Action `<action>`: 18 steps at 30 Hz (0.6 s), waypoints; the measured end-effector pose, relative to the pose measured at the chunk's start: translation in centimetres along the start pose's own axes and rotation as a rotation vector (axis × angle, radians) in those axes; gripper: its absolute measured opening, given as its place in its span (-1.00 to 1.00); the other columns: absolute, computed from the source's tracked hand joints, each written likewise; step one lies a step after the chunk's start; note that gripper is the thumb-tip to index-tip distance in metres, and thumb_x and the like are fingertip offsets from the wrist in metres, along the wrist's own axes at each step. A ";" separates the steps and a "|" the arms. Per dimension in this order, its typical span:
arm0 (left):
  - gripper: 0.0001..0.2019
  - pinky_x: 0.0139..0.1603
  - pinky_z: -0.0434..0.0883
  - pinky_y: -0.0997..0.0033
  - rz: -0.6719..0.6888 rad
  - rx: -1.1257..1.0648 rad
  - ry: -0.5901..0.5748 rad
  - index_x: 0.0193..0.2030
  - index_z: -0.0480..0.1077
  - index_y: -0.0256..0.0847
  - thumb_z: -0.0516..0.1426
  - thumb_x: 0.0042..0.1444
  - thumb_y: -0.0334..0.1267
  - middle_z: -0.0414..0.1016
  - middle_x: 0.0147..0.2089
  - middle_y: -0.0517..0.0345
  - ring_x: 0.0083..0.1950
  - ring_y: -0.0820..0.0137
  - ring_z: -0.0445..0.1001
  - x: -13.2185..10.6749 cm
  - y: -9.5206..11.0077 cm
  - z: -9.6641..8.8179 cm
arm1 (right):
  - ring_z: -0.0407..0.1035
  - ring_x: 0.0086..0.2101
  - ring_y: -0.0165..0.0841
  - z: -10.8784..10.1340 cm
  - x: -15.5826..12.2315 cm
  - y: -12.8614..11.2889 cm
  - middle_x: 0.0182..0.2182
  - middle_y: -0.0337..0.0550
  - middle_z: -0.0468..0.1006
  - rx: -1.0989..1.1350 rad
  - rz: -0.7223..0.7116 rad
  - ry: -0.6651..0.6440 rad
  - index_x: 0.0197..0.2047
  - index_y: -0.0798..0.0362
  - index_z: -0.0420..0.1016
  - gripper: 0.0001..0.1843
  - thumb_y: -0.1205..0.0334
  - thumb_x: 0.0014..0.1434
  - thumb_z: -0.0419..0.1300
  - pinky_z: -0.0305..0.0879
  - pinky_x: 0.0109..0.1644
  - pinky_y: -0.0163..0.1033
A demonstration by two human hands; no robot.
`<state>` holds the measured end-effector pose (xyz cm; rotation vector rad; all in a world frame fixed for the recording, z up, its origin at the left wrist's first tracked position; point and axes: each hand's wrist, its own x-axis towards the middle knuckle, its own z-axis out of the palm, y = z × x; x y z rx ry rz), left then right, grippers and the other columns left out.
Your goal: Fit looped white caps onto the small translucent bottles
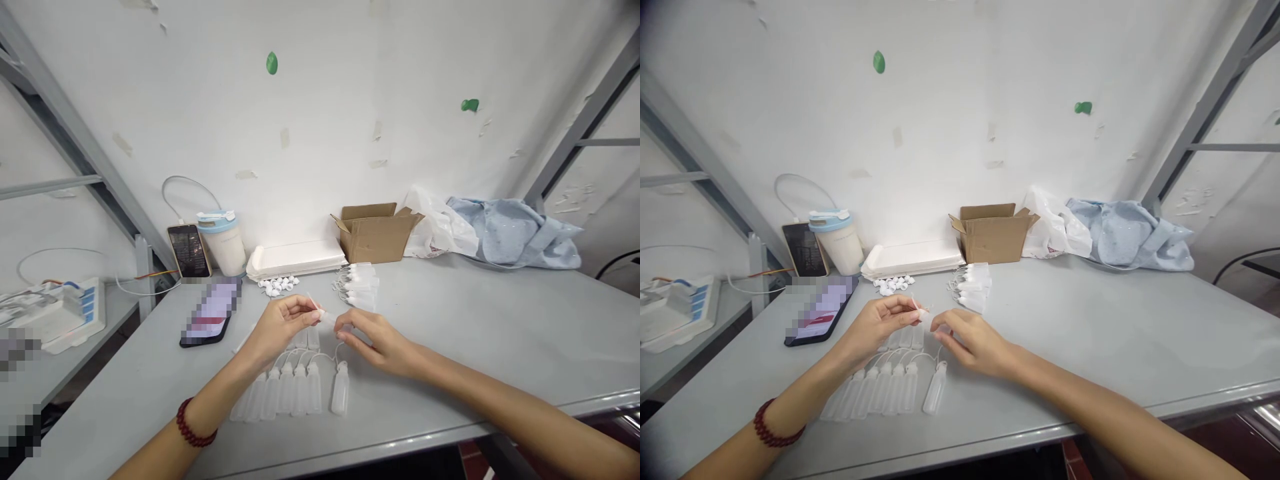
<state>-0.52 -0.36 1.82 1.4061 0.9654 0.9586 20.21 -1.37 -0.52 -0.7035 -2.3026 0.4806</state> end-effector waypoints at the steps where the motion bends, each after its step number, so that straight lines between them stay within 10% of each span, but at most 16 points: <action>1: -0.84 -0.16 0.34 0.44 -0.001 -0.002 -0.003 -0.35 0.43 -0.28 0.25 -0.05 -0.24 0.46 -0.32 0.15 -0.27 0.44 0.40 0.0 0.0 0.0 | 0.36 -0.36 -0.39 0.0 0.0 0.0 -0.31 -0.10 0.46 -0.003 0.007 0.003 -0.17 0.08 0.28 -0.87 0.29 0.27 -0.05 0.30 -0.26 -0.27; 18: -0.82 -0.04 0.34 0.35 0.054 0.008 -0.048 -0.32 0.40 -0.28 0.26 -0.07 -0.31 0.48 -0.19 0.06 -0.12 0.34 0.42 0.1 -0.4 0.3 | 0.21 -0.62 -0.45 0.6 -0.2 0.5 -0.50 -0.25 0.43 -0.006 0.199 -0.049 -0.05 0.10 0.11 -0.75 0.16 0.27 -0.06 0.12 -0.50 -0.34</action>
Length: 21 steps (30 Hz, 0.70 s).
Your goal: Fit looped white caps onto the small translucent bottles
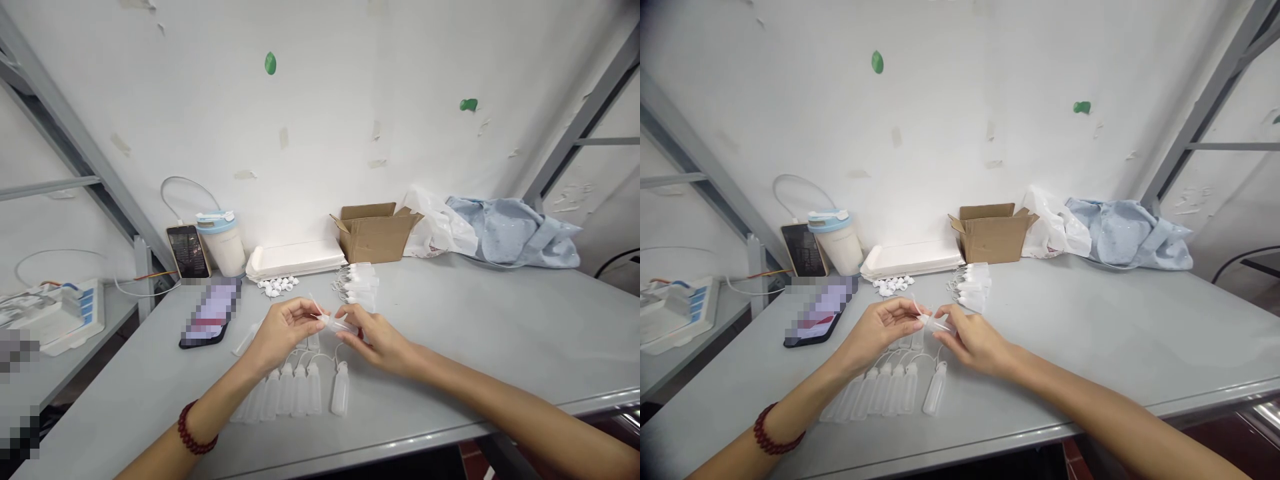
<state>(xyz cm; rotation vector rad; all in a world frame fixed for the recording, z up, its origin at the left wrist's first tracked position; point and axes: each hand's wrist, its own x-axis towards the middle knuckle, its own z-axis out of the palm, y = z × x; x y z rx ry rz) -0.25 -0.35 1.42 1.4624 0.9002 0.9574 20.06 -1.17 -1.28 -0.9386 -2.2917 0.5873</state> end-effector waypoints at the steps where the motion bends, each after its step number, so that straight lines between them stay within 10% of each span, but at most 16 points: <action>1: -0.83 -0.04 0.34 0.35 0.003 0.000 -0.002 -0.32 0.39 -0.27 0.26 -0.07 -0.31 0.48 -0.19 0.06 -0.12 0.34 0.42 0.0 0.0 0.0 | 0.20 -0.63 -0.45 -0.1 0.0 -0.1 -0.52 -0.26 0.42 0.019 0.007 -0.008 -0.05 0.10 0.10 -0.76 0.16 0.27 -0.07 0.11 -0.50 -0.35; 21: -0.71 -0.36 0.39 0.45 -0.140 0.148 -0.105 -0.44 0.42 -0.33 0.10 0.10 -0.10 0.43 -0.45 0.13 -0.43 0.45 0.41 -0.2 0.4 0.1 | 0.20 -0.61 -0.48 -0.2 0.0 -0.4 -0.52 -0.27 0.42 0.131 0.016 -0.004 -0.10 0.06 0.05 -0.84 0.21 0.27 -0.09 0.09 -0.50 -0.37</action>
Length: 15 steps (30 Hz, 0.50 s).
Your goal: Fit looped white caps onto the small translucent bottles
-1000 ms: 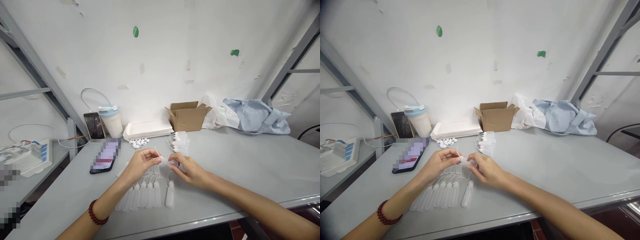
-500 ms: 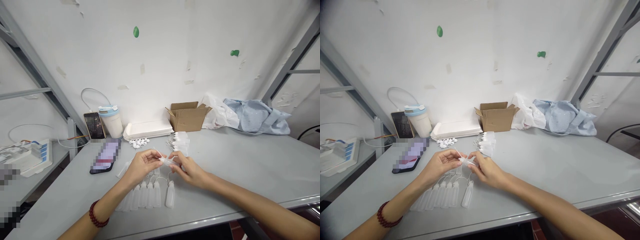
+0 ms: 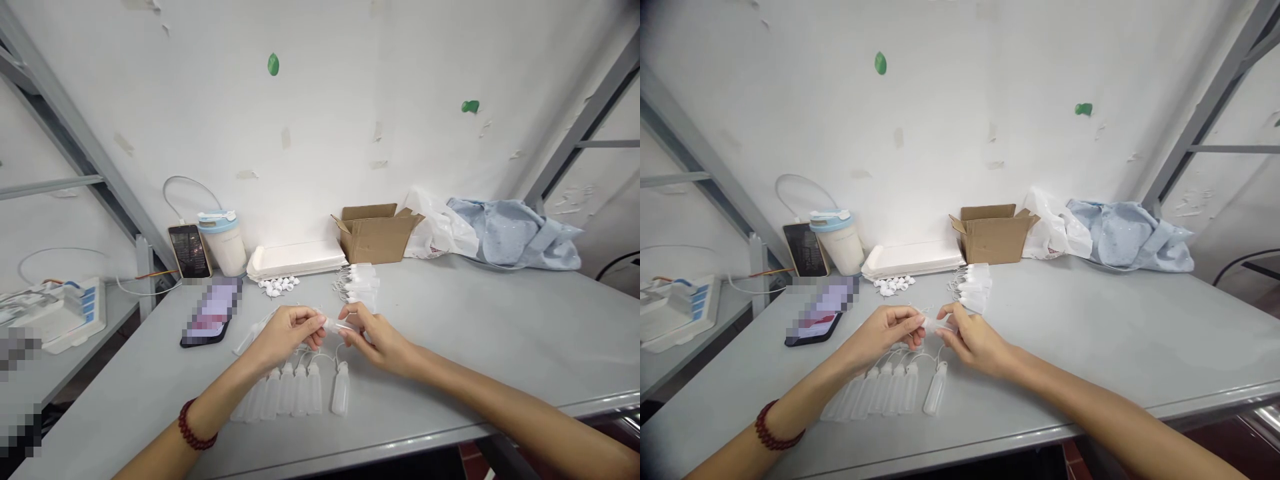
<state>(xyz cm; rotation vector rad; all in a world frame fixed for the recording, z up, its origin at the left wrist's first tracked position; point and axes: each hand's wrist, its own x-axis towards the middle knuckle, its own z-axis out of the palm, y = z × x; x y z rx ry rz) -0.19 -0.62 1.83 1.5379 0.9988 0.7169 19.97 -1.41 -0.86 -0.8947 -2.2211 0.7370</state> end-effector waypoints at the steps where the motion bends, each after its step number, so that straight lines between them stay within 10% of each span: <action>1: -0.71 -0.37 0.40 0.46 0.011 0.019 -0.007 -0.43 0.42 -0.32 0.10 0.10 -0.10 0.43 -0.45 0.13 -0.43 0.45 0.41 0.0 0.0 0.0 | 0.19 -0.61 -0.48 0.0 0.0 0.0 -0.53 -0.28 0.41 0.004 0.003 -0.001 -0.11 0.06 0.06 -0.84 0.21 0.27 -0.09 0.09 -0.50 -0.37; 15: -0.86 -0.28 0.41 0.46 0.216 0.156 0.055 -0.22 0.40 -0.25 0.10 0.08 -0.29 0.42 -0.23 0.07 -0.24 0.38 0.39 -0.4 -0.3 0.6 | 0.07 -0.62 -0.50 -0.3 0.3 -0.2 -0.63 -0.42 0.20 0.287 0.123 -0.006 -0.15 0.04 0.06 -0.79 0.08 0.29 -0.13 0.02 -0.53 -0.40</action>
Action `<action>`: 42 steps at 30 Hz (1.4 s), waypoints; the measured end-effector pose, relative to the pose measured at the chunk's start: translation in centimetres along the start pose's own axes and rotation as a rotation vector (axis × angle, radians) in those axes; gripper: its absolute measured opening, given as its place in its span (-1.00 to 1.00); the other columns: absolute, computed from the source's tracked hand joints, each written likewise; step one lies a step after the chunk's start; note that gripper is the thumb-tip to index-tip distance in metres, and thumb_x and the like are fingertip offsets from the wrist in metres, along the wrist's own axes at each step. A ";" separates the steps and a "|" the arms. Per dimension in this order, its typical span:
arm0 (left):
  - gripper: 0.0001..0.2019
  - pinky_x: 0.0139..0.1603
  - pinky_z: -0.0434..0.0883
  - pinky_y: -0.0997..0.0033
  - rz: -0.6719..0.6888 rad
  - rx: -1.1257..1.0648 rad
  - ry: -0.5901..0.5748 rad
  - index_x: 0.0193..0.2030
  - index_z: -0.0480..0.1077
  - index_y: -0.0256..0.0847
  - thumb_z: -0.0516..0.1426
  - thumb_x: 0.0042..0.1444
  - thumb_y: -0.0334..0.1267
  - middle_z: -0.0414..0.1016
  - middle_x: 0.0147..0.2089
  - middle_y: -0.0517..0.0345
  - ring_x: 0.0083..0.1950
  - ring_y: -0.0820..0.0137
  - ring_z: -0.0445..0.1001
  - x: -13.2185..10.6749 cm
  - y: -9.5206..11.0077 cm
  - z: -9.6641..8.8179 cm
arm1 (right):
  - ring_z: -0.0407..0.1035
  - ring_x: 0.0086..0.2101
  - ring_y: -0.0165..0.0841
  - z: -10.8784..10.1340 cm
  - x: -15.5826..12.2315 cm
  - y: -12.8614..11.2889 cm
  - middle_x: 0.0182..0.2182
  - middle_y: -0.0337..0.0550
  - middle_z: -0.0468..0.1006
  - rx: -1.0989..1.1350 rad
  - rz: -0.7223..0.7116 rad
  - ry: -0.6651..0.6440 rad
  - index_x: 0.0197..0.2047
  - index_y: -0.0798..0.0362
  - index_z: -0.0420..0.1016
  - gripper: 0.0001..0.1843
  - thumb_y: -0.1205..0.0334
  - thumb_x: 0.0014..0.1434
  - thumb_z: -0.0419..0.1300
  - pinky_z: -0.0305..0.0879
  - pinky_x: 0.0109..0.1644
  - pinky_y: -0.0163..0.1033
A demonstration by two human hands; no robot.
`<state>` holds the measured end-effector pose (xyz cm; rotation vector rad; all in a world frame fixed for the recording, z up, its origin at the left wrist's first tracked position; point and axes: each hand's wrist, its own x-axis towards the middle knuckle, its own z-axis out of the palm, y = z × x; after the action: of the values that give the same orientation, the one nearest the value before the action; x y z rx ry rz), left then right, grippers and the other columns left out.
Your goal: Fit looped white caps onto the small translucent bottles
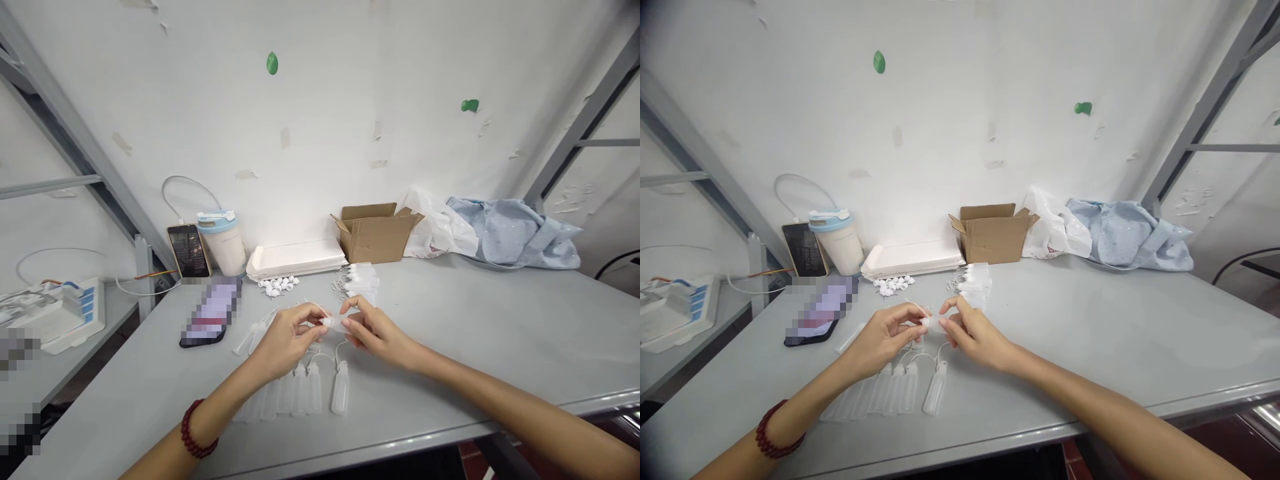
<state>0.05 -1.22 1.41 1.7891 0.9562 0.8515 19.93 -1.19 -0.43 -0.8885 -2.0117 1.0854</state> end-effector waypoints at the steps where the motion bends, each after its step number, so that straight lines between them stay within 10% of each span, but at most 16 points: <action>1: -0.86 -0.28 0.41 0.46 0.002 -0.001 0.002 -0.22 0.40 -0.25 0.09 0.08 -0.30 0.42 -0.23 0.07 -0.23 0.38 0.39 0.0 -0.1 0.0 | 0.06 -0.62 -0.51 0.0 0.0 -0.1 -0.63 -0.43 0.18 0.019 0.007 -0.001 -0.15 0.04 0.06 -0.78 0.06 0.28 -0.13 0.01 -0.54 -0.41; 42: -0.79 -0.34 0.39 0.44 -0.124 -0.112 -0.051 -0.33 0.44 -0.29 0.15 0.04 -0.16 0.40 -0.45 0.16 -0.39 0.42 0.39 0.1 1.0 0.0 | 0.05 -0.64 -0.52 -0.1 0.0 -0.3 -0.66 -0.45 0.17 0.142 0.091 -0.017 -0.16 0.03 0.11 -0.71 -0.03 0.26 -0.09 0.00 -0.58 -0.43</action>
<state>0.35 -1.43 2.31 1.6311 0.9580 0.7628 19.96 -1.27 -0.07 -0.9061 -1.8964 1.2732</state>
